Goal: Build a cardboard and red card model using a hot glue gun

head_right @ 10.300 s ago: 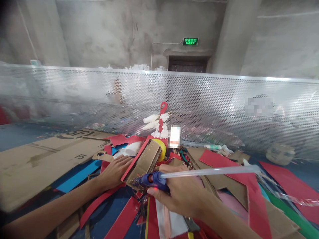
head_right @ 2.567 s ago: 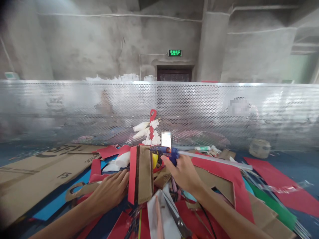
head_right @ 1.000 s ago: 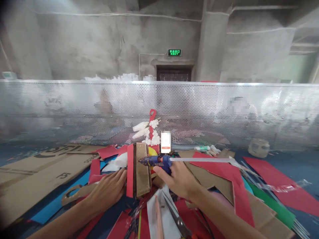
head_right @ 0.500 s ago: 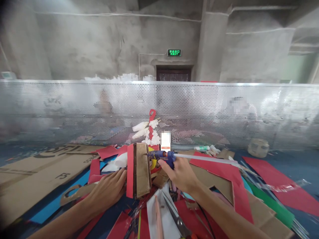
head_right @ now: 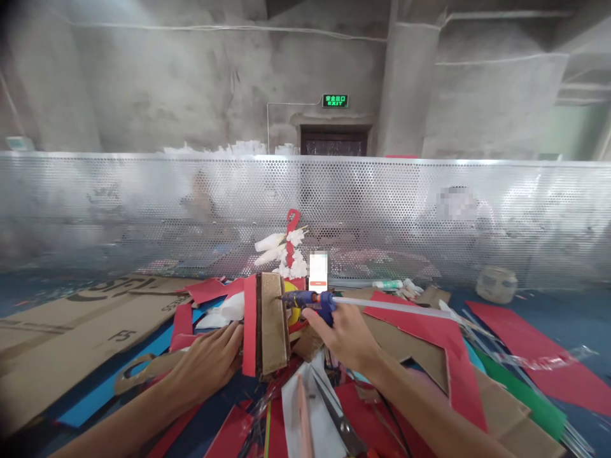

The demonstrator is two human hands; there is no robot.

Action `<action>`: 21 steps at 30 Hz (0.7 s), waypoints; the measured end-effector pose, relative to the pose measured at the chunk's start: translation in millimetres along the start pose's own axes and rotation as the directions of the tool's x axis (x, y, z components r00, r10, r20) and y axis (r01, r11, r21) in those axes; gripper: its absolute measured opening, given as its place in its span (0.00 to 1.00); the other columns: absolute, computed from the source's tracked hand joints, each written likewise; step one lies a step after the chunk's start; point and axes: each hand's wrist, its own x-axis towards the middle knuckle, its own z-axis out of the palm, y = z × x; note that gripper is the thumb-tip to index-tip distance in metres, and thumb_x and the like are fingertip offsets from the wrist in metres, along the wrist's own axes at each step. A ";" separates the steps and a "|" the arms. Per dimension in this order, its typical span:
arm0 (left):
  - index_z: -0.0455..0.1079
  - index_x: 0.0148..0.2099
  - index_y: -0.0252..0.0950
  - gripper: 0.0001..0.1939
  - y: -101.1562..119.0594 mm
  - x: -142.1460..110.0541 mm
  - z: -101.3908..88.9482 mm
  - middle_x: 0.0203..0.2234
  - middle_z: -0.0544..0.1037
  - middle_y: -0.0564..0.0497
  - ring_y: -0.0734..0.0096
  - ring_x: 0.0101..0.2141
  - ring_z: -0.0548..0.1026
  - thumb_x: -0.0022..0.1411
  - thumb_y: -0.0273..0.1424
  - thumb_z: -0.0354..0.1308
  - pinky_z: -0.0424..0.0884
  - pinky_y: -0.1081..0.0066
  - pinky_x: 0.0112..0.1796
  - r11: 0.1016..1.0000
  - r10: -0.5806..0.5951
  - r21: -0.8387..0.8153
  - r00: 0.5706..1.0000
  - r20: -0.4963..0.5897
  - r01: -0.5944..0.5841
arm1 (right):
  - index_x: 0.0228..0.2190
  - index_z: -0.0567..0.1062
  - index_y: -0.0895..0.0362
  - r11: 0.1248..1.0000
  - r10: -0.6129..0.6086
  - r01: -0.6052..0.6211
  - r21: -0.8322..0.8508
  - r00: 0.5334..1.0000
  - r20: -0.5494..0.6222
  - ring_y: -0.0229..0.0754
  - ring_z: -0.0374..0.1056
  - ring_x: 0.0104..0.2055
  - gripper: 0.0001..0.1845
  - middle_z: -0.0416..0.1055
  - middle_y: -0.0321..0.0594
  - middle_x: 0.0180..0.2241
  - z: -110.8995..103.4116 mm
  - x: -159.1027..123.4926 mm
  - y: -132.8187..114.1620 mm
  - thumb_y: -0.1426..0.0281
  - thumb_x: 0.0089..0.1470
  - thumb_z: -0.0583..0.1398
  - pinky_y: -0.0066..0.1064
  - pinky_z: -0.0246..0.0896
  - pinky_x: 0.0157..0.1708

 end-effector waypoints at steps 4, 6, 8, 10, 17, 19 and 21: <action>0.65 0.56 0.36 0.14 2.3 -0.9 -5.3 0.50 0.74 0.41 0.53 0.48 0.75 0.70 0.29 0.49 0.74 0.55 0.46 1.000 0.002 -0.011 1.000 0.029 -0.001 | 0.38 0.82 0.57 0.999 0.040 -0.041 -0.021 0.998 -0.058 0.53 0.74 0.43 0.24 0.80 0.48 0.37 1.4 4.0 9.4 0.52 0.63 0.55 0.37 0.67 0.45; 0.65 0.56 0.36 0.14 3.6 -1.2 -7.6 0.50 0.74 0.41 0.52 0.48 0.75 0.69 0.29 0.50 0.75 0.55 0.46 1.000 -0.002 -0.015 0.999 0.033 0.002 | 0.39 0.81 0.58 0.998 0.059 -0.059 -0.002 0.998 -0.038 0.51 0.74 0.41 0.26 0.80 0.46 0.36 1.2 3.8 7.4 0.51 0.64 0.53 0.37 0.67 0.44; 0.66 0.55 0.36 0.14 4.8 -1.1 -9.6 0.49 0.74 0.41 0.52 0.48 0.76 0.69 0.28 0.50 0.75 0.55 0.45 1.000 -0.003 -0.013 0.999 0.038 0.004 | 0.36 0.81 0.58 0.996 0.083 -0.083 0.024 0.997 -0.001 0.48 0.72 0.36 0.27 0.78 0.43 0.31 0.7 2.5 2.5 0.51 0.65 0.53 0.34 0.67 0.40; 0.66 0.55 0.35 0.14 5.7 -0.7 -11.2 0.48 0.74 0.41 0.51 0.48 0.76 0.69 0.28 0.50 0.75 0.54 0.44 1.000 0.001 -0.009 0.999 0.043 -0.001 | 0.35 0.81 0.58 0.994 0.095 -0.096 0.047 0.995 0.028 0.45 0.71 0.32 0.26 0.77 0.40 0.29 0.2 0.5 -3.2 0.51 0.65 0.53 0.32 0.65 0.37; 0.66 0.55 0.34 0.14 5.0 -0.5 -10.5 0.48 0.75 0.40 0.51 0.48 0.76 0.70 0.27 0.48 0.75 0.54 0.45 1.000 0.003 -0.012 0.999 0.037 -0.002 | 0.36 0.81 0.56 0.998 0.012 -0.018 0.059 0.994 0.107 0.44 0.72 0.34 0.22 0.78 0.38 0.31 -0.9 -3.8 -12.9 0.54 0.65 0.54 0.31 0.64 0.38; 0.66 0.55 0.35 0.14 4.2 -0.4 -10.0 0.49 0.74 0.40 0.51 0.48 0.76 0.70 0.27 0.48 0.75 0.54 0.45 1.000 -0.001 -0.011 0.999 0.038 0.002 | 0.33 0.80 0.57 0.999 0.011 -0.014 0.031 0.996 0.090 0.43 0.71 0.31 0.23 0.77 0.39 0.28 -1.1 -2.0 -9.6 0.53 0.65 0.54 0.30 0.63 0.35; 0.66 0.55 0.35 0.14 3.7 0.0 -9.9 0.49 0.74 0.40 0.50 0.48 0.76 0.69 0.27 0.48 0.75 0.53 0.45 1.000 -0.002 -0.009 0.999 0.040 0.003 | 0.31 0.80 0.56 1.000 0.013 -0.013 -0.001 0.999 0.038 0.43 0.70 0.30 0.24 0.76 0.40 0.26 -1.0 0.7 -4.5 0.53 0.65 0.54 0.30 0.63 0.34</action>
